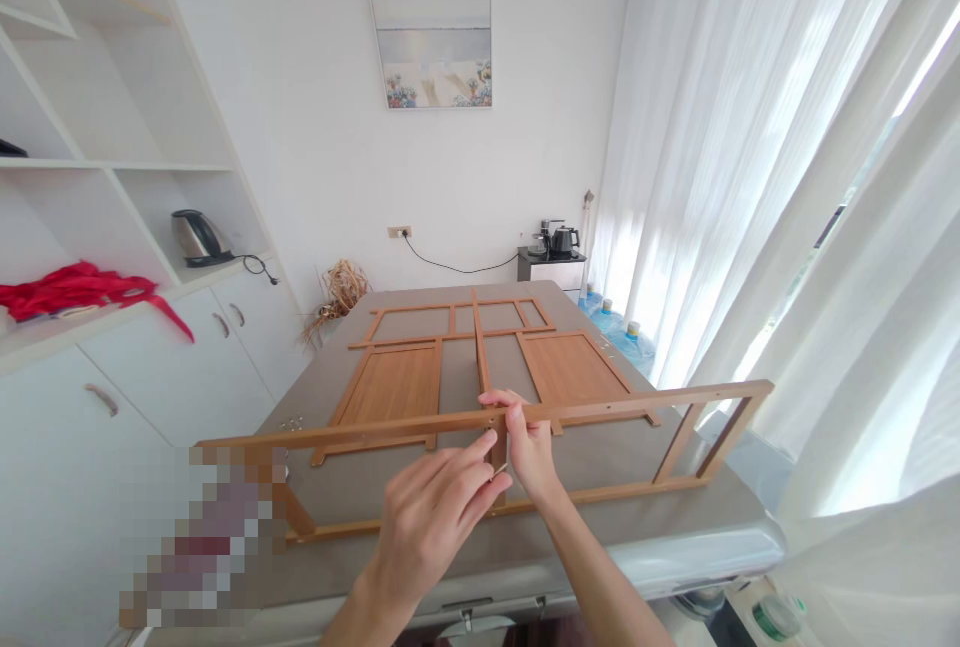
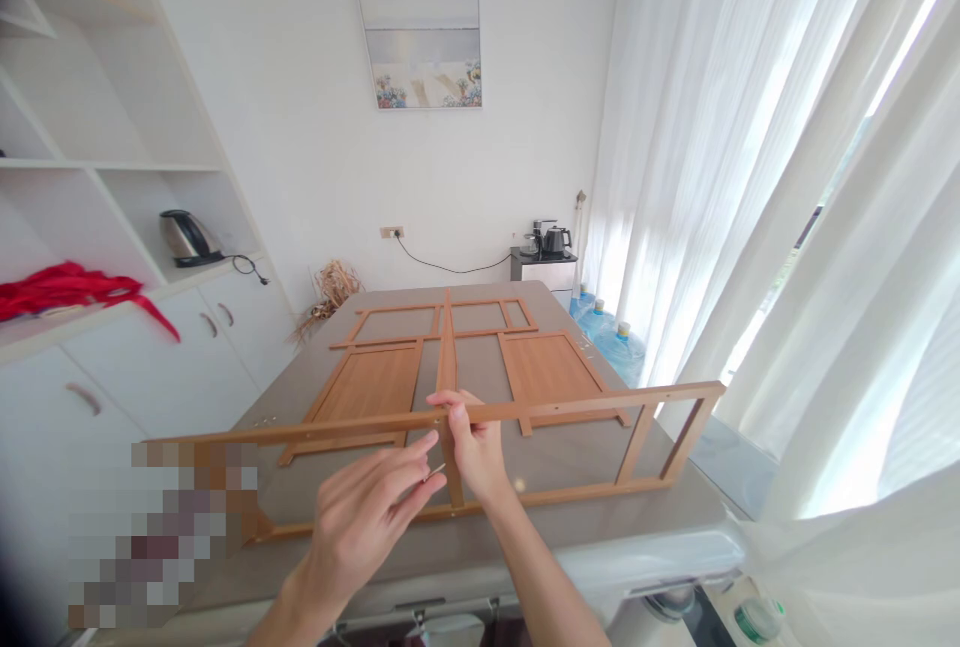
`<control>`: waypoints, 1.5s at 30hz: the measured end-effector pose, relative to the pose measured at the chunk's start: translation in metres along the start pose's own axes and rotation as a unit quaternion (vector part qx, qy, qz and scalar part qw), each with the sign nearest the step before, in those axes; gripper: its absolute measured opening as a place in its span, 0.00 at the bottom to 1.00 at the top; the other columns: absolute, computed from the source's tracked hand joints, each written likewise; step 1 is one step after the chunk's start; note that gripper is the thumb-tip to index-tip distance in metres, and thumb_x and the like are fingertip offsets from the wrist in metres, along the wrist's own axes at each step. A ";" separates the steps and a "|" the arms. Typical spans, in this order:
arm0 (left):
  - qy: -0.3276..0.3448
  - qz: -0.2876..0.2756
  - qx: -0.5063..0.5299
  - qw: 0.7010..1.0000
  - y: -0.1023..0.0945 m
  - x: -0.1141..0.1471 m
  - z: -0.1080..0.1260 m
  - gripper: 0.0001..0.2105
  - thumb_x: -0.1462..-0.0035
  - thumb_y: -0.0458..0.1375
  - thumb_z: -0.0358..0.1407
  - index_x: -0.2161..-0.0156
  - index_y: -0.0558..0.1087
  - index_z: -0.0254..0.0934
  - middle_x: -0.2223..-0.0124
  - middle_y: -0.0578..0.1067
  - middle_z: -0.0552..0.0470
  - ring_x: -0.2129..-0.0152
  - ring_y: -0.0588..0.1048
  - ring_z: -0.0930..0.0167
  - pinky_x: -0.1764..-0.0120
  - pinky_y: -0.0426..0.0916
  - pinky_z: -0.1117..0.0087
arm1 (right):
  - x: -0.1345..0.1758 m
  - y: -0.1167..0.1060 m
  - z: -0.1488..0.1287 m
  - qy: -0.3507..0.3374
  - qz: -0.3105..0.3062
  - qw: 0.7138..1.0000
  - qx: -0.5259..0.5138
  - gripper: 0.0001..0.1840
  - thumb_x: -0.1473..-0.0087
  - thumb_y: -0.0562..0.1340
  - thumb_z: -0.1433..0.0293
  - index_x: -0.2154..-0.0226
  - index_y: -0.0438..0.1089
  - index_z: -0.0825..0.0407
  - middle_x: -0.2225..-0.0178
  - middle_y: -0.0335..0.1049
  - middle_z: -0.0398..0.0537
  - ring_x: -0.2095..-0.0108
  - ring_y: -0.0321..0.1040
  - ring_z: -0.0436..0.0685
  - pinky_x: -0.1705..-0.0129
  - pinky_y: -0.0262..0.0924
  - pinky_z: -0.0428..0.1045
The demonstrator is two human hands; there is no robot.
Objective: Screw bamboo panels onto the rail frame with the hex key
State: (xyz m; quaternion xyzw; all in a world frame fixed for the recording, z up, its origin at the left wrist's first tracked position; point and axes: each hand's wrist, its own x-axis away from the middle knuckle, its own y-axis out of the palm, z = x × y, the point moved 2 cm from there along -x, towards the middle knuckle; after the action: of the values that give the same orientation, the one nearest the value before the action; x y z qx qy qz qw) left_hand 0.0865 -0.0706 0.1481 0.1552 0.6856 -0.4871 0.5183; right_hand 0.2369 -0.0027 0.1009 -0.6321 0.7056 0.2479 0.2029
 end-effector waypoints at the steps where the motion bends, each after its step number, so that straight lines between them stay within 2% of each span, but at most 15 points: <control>1: 0.003 -0.009 -0.015 1.000 0.002 0.000 0.001 0.08 0.42 0.65 0.28 0.59 0.71 0.36 0.52 0.81 0.45 0.68 0.79 0.71 0.63 0.71 0.70 | 0.000 0.000 -0.001 -0.001 0.000 1.000 -0.004 0.24 0.34 0.52 0.52 0.61 0.78 0.48 0.60 0.76 0.49 0.58 0.71 0.58 0.55 0.63 0.51; 4: 0.014 -0.031 -0.056 0.998 0.007 -0.003 0.001 0.06 0.41 0.63 0.28 0.61 0.70 0.36 0.50 0.80 0.44 0.70 0.78 0.72 0.67 0.69 0.70 | -0.001 0.001 -0.004 -0.002 0.003 1.000 -0.013 0.23 0.35 0.53 0.52 0.61 0.78 0.48 0.61 0.77 0.50 0.59 0.71 0.58 0.56 0.64 0.51; 12: 0.034 -0.029 -0.113 0.993 0.011 -0.001 0.002 0.06 0.40 0.62 0.29 0.66 0.67 0.36 0.51 0.80 0.44 0.79 0.73 0.74 0.73 0.63 0.68 | -0.003 -0.001 -0.007 0.016 -0.018 0.999 -0.029 0.17 0.35 0.57 0.57 0.59 0.78 0.47 0.58 0.77 0.49 0.56 0.71 0.57 0.52 0.64 0.51; 17: 0.041 -0.011 -0.106 0.993 0.009 0.002 0.002 0.07 0.42 0.64 0.28 0.64 0.68 0.36 0.50 0.80 0.44 0.77 0.75 0.74 0.71 0.64 0.68 | -0.003 -0.001 -0.007 -0.001 -0.025 0.999 -0.040 0.16 0.36 0.57 0.58 0.57 0.77 0.46 0.56 0.76 0.48 0.56 0.70 0.57 0.52 0.63 0.51; 21: 0.042 -0.024 -0.097 0.994 0.011 0.005 0.000 0.07 0.42 0.64 0.27 0.64 0.68 0.35 0.49 0.80 0.45 0.75 0.77 0.74 0.71 0.65 0.68 | -0.003 0.000 -0.006 0.006 -0.019 0.999 -0.037 0.17 0.36 0.57 0.57 0.57 0.77 0.47 0.56 0.76 0.49 0.58 0.70 0.57 0.56 0.63 0.51; 25: 0.045 -0.024 -0.080 0.996 0.010 0.006 0.001 0.07 0.42 0.64 0.26 0.62 0.69 0.34 0.51 0.80 0.43 0.73 0.78 0.73 0.70 0.67 0.69 | -0.003 0.000 -0.010 0.009 -0.024 0.999 -0.030 0.19 0.37 0.57 0.55 0.57 0.77 0.47 0.62 0.74 0.48 0.64 0.67 0.56 0.62 0.61 0.49; 29: 0.039 0.006 -0.030 0.999 0.001 0.001 0.006 0.08 0.43 0.64 0.24 0.60 0.70 0.33 0.55 0.82 0.45 0.71 0.79 0.73 0.68 0.69 0.71 | -0.002 0.000 -0.016 -0.001 -0.032 0.999 -0.035 0.19 0.37 0.56 0.54 0.56 0.76 0.47 0.72 0.65 0.43 0.70 0.59 0.53 0.67 0.56 0.48; 33: 0.017 0.050 0.018 0.998 -0.008 -0.003 0.005 0.15 0.45 0.64 0.20 0.54 0.73 0.32 0.59 0.82 0.48 0.66 0.80 0.73 0.63 0.73 0.73 | -0.001 -0.002 -0.016 0.010 -0.039 0.999 -0.036 0.19 0.37 0.56 0.54 0.55 0.75 0.47 0.71 0.64 0.43 0.70 0.58 0.53 0.66 0.54 0.48; 36: 0.012 0.029 0.023 0.999 -0.008 -0.003 0.003 0.18 0.43 0.62 0.19 0.49 0.74 0.35 0.56 0.82 0.48 0.63 0.80 0.72 0.59 0.73 0.73 | 0.000 -0.002 -0.015 0.014 -0.042 0.998 -0.038 0.19 0.37 0.56 0.54 0.55 0.75 0.47 0.70 0.65 0.44 0.69 0.59 0.54 0.65 0.54 0.49; 40: -0.003 -0.010 0.022 1.000 -0.002 -0.002 0.001 0.15 0.39 0.59 0.22 0.48 0.74 0.36 0.55 0.81 0.48 0.61 0.80 0.71 0.58 0.74 0.72 | -0.001 -0.001 -0.017 0.016 -0.035 0.998 -0.040 0.19 0.37 0.56 0.54 0.56 0.75 0.47 0.71 0.63 0.43 0.70 0.57 0.53 0.66 0.53 0.48; 45: -0.016 -0.009 0.001 1.000 0.002 -0.003 0.002 0.15 0.38 0.57 0.23 0.48 0.74 0.36 0.54 0.81 0.47 0.60 0.80 0.70 0.57 0.74 0.71 | 0.000 -0.001 -0.019 0.018 -0.035 0.999 -0.033 0.20 0.37 0.56 0.53 0.56 0.75 0.48 0.72 0.63 0.43 0.70 0.58 0.54 0.67 0.54 0.48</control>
State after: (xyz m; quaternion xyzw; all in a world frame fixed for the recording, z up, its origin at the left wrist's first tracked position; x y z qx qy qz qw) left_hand 0.0901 -0.0706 0.1498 0.1415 0.6780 -0.4944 0.5252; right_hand 0.2389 -0.0137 0.1158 -0.6670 0.6782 0.2521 0.1777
